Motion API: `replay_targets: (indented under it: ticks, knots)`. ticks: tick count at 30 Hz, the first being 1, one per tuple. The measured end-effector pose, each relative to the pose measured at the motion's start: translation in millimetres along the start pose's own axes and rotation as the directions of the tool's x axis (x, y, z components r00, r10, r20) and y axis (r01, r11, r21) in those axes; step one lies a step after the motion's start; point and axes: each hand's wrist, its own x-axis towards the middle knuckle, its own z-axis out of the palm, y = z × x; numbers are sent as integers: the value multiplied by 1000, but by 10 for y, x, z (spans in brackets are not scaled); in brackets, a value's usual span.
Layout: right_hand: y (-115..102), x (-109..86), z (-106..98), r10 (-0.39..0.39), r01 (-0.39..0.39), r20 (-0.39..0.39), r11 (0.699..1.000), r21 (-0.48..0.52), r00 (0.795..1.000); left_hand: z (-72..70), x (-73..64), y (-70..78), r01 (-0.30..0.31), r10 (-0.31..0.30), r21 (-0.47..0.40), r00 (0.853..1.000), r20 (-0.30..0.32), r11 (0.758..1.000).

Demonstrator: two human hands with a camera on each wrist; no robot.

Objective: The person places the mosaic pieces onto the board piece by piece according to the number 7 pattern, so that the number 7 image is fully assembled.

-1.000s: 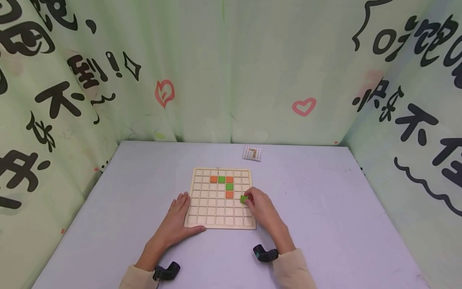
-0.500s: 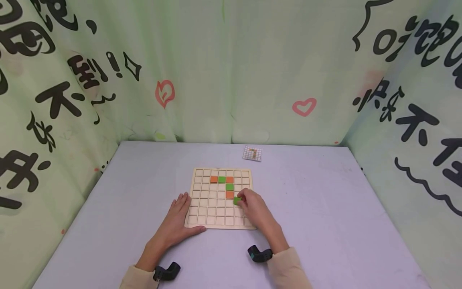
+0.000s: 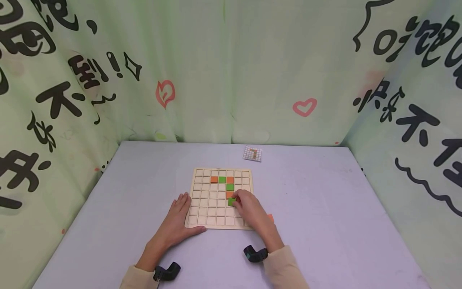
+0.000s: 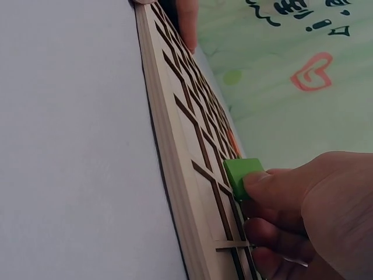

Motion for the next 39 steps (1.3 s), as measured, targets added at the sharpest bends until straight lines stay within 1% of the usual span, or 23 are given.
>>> replay_targets:
  ticks: [12, 19, 22, 31, 39]
  knots:
    - [24, 13, 31, -47, 47, 3, 999, -27, 999, -10, -1, 12, 1, -1, 5, 1000, 4, 1000]
    - [27, -8, 47, -97, 96, -28, 995, -42, 995, -17, -2, 19, 9, -9, -2, 1000, 13, 1000]
    - [32, -12, 62, -96, 95, -34, 995, -42, 995, -20, -4, 23, 11, -11, -3, 1000, 13, 1000]
    - [20, -20, 100, -54, 51, -51, 997, -52, 997, -6, 4, 12, 8, -8, 1, 1000, 14, 1000]
    - [11, -15, 154, -52, 47, -83, 997, -63, 995, -4, 2, 9, 4, -4, 0, 1000, 14, 1000]
